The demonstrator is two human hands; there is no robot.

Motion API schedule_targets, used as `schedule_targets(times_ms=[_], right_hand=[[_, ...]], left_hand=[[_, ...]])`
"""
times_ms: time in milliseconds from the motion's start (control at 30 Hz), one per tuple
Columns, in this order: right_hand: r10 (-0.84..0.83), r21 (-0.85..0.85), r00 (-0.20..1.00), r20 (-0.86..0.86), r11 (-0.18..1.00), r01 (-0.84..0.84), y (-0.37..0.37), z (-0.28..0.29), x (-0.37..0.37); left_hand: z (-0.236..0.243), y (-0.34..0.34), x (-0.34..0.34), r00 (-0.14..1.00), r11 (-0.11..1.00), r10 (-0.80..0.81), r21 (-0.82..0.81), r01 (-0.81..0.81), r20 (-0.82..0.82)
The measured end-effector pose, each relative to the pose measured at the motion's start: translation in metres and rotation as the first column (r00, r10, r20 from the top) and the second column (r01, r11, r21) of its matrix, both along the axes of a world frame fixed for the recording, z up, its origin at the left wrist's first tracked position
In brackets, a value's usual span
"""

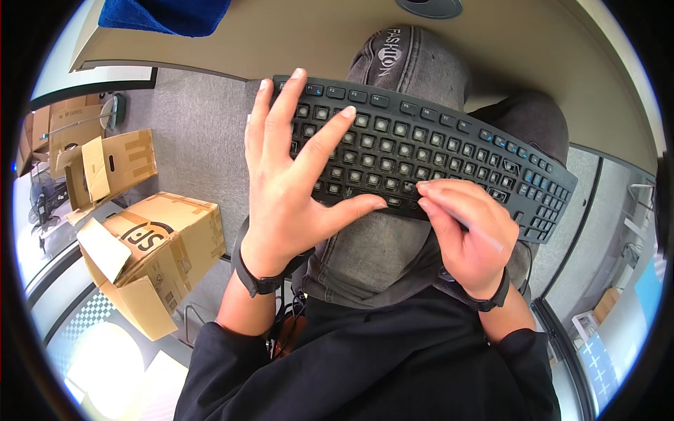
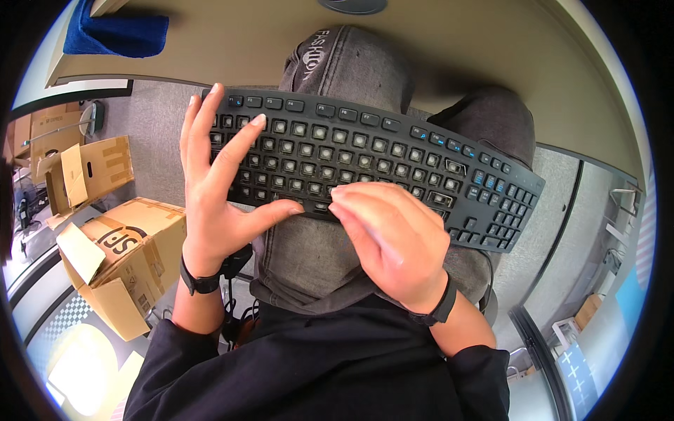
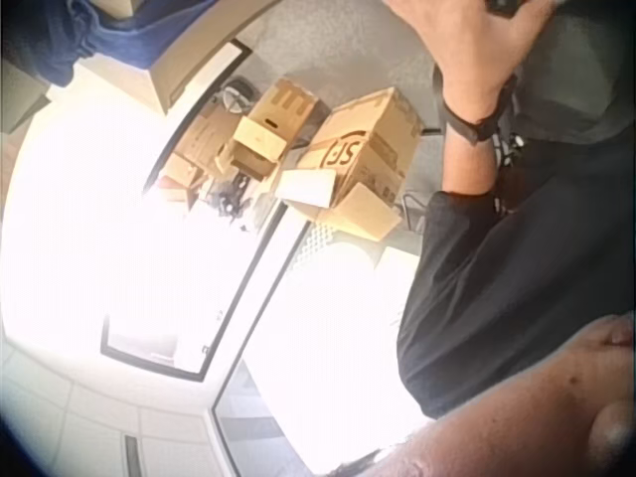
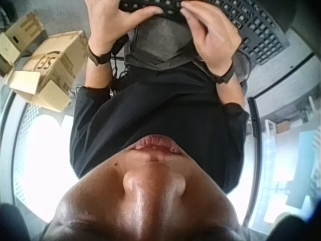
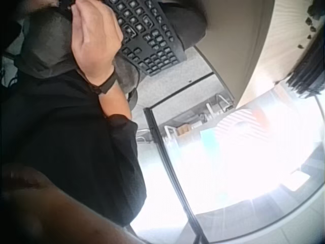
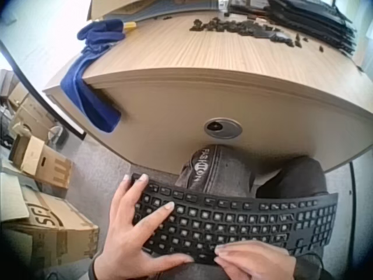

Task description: Repairing and cleaning mechanical keyboard stabilizers and keys.

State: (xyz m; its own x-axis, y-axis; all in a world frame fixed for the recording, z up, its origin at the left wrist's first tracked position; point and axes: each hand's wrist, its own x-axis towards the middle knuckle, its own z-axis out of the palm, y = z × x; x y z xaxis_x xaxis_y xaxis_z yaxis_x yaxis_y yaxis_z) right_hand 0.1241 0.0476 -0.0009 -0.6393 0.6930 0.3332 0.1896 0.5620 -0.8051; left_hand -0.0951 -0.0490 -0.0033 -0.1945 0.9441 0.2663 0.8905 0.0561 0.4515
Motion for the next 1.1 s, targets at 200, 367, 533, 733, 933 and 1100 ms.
schedule_targets(times_ms=[200, 367, 533, 733, 933, 1100], right_hand=[[-0.066, -0.350, 0.997, -0.034, 0.936, 0.050, 0.014, -0.007, 0.001], [0.033, -0.309, 0.999, 0.001, 0.951, -0.031, 0.021, -0.003, -0.001], [0.101, -0.203, 0.995, 0.025, 0.975, -0.094, 0.026, 0.003, -0.007], [0.177, -0.170, 0.984, 0.031, 0.971, -0.169, 0.031, 0.005, -0.014], [0.225, -0.151, 0.965, 0.131, 0.967, -0.205, 0.033, 0.016, -0.014], [0.175, -0.148, 0.978, 0.111, 0.976, -0.158, 0.037, 0.014, -0.012]], left_hand=[[0.005, 0.002, 0.020, 0.998, 0.990, -0.028, -0.137, 0.019, -0.060], [0.002, 0.004, 0.026, 0.995, 0.985, -0.063, -0.163, 0.049, -0.077], [0.001, 0.005, 0.027, 0.995, 0.984, -0.057, -0.174, 0.041, -0.086], [0.000, 0.005, 0.028, 0.995, 0.983, -0.056, -0.178, 0.040, -0.084], [0.000, 0.005, 0.028, 0.995, 0.982, -0.056, -0.182, 0.041, -0.081], [0.004, 0.005, 0.027, 0.994, 0.982, -0.056, -0.185, 0.039, -0.089]])
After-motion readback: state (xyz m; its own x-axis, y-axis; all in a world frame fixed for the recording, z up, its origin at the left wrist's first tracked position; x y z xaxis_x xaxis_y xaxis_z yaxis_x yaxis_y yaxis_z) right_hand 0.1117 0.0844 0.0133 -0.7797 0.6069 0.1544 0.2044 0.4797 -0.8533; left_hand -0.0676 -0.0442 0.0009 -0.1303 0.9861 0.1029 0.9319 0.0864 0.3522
